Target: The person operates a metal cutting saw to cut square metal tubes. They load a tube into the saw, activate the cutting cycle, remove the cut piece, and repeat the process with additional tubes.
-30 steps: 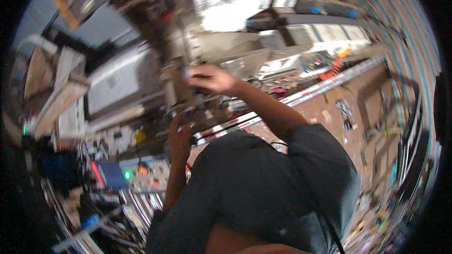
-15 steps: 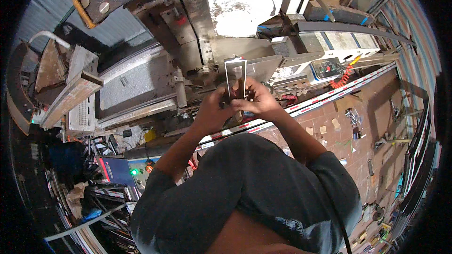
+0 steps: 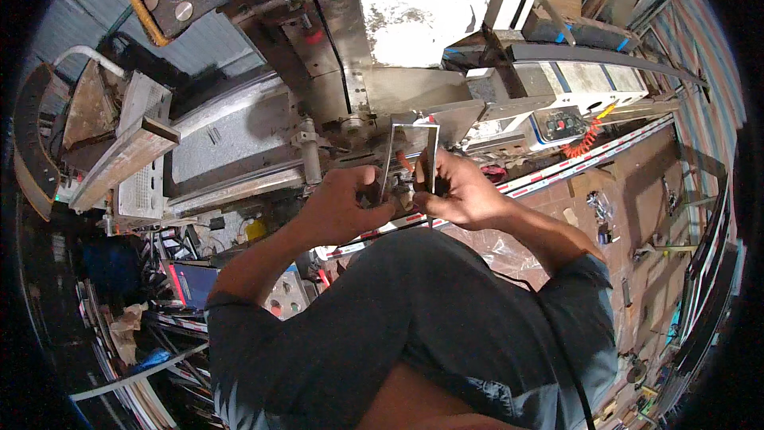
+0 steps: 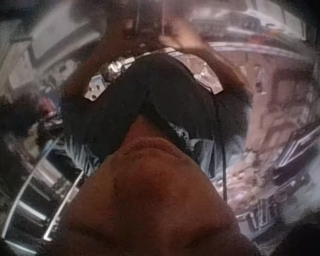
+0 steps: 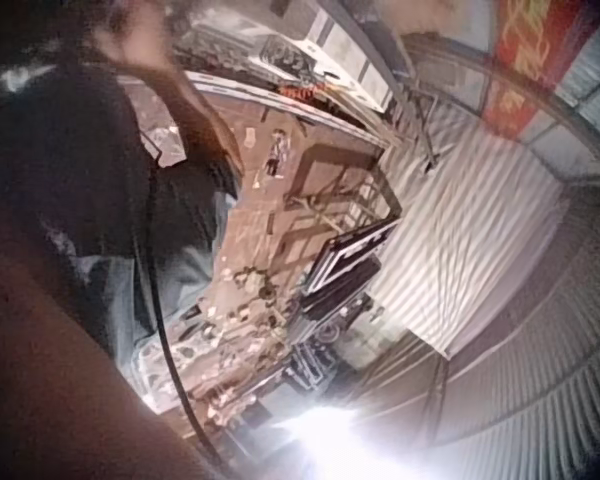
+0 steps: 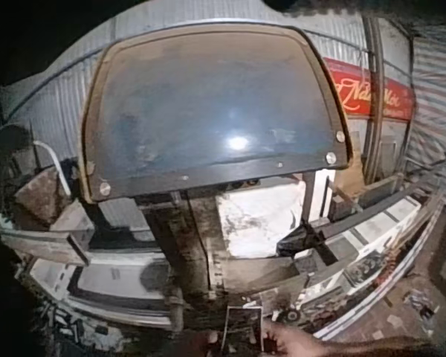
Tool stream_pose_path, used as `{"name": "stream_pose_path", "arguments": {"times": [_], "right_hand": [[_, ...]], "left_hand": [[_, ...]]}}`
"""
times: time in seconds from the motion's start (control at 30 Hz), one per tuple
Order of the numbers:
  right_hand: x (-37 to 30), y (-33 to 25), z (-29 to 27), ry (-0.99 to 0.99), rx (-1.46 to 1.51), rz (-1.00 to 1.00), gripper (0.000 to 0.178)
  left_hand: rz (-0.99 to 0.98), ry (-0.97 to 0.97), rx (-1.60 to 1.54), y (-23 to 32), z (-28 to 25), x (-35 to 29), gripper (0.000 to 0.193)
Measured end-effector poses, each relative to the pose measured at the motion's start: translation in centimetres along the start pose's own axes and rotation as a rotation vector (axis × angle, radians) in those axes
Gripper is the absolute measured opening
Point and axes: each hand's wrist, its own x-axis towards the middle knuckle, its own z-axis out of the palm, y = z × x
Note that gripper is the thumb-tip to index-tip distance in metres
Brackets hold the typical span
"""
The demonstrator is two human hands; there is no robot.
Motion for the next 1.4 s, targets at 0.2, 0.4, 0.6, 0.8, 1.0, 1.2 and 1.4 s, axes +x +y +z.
{"name": "stream_pose_path", "arguments": {"times": [0.2,0.4,0.6,0.8,1.0,1.2,1.4], "right_hand": [[0.8,0.0,-0.4,-0.197,0.024,0.141,0.034],[1.5,2.9,1.0,-0.120,0.081,0.065,0.039],[3.8,5.1,0.5,-0.234,-0.003,0.031,0.036],[7.5,8.1,2.6,-0.060,0.131,-0.014,0.012],[10.0,7.4,6.3,0.046,0.788,0.121,0.016],[15.6,11.8,9.4,0.088,0.872,0.053,0.030],[16.8,12.3,9.0,-0.030,0.637,0.182,0.052]], "left_hand": [[-0.091,-0.068,-0.043,0.1,-1.0,-1.5,0.035],[-0.067,0.021,0.092,-3.0,-0.3,-1.0,0.036],[-0.081,0.033,0.028,-4.6,-0.3,-0.2,0.034],[-0.081,0.247,-0.003,-5.8,0.4,1.1,0.048],[-0.155,0.316,-0.175,-5.9,-2.0,-0.8,0.037],[-0.087,0.385,-0.249,-9.2,-6.8,1.3,0.030],[-0.047,0.356,0.255,-10.6,-16.4,6.9,0.032]]}}
